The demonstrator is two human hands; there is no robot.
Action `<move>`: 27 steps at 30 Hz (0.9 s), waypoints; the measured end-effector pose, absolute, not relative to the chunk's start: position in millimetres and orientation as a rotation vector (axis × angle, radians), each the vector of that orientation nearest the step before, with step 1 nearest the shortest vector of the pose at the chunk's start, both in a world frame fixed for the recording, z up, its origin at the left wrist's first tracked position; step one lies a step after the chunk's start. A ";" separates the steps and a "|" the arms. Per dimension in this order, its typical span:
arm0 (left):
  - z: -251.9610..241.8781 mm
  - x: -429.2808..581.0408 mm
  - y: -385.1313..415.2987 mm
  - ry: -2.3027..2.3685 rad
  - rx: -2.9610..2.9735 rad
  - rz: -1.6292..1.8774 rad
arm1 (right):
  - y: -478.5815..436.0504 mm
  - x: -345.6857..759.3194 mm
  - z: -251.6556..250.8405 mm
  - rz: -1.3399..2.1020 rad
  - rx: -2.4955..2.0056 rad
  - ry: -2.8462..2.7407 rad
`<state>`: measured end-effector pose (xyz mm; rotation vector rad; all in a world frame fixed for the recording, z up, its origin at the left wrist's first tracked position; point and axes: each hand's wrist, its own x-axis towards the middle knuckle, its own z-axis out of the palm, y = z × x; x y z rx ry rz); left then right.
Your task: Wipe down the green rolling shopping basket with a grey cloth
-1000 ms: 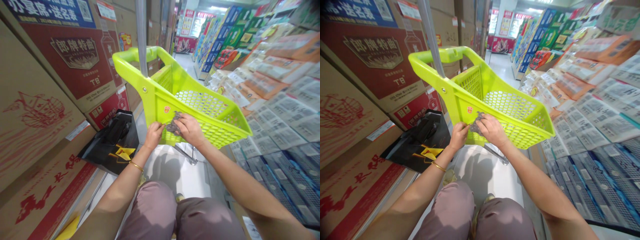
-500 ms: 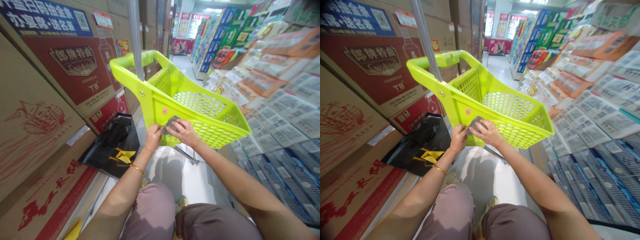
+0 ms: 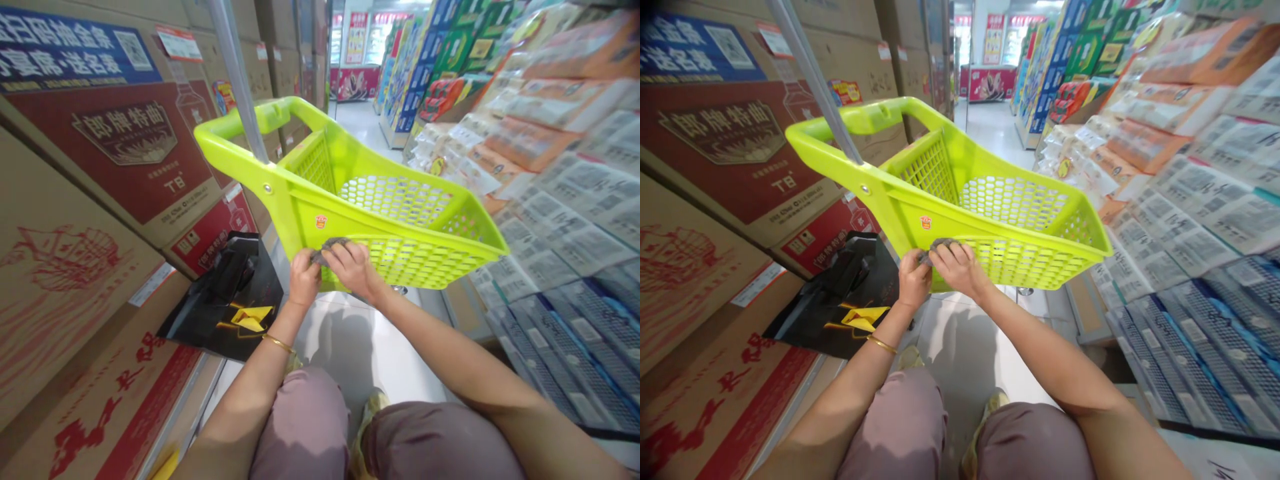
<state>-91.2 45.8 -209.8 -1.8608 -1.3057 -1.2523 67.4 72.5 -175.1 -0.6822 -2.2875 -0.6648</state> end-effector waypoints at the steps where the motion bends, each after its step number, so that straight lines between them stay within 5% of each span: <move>1: -210.5 -91.6 46.0 -1.294 -1.866 -1.259 | 71.7 67.9 -180.3 -0.693 -0.679 -2.289; 10: -209.5 -90.2 46.4 -1.292 -1.848 -1.269 | 66.0 85.9 -229.3 -0.692 -0.489 -2.483; 21: -222.0 -89.0 49.6 -1.399 -1.810 -1.274 | 73.1 77.0 -151.2 -0.708 -0.686 -2.088; 27: -220.7 -92.7 48.7 -1.485 -1.919 -1.204 | 74.3 73.0 -165.9 -0.773 -0.613 -2.104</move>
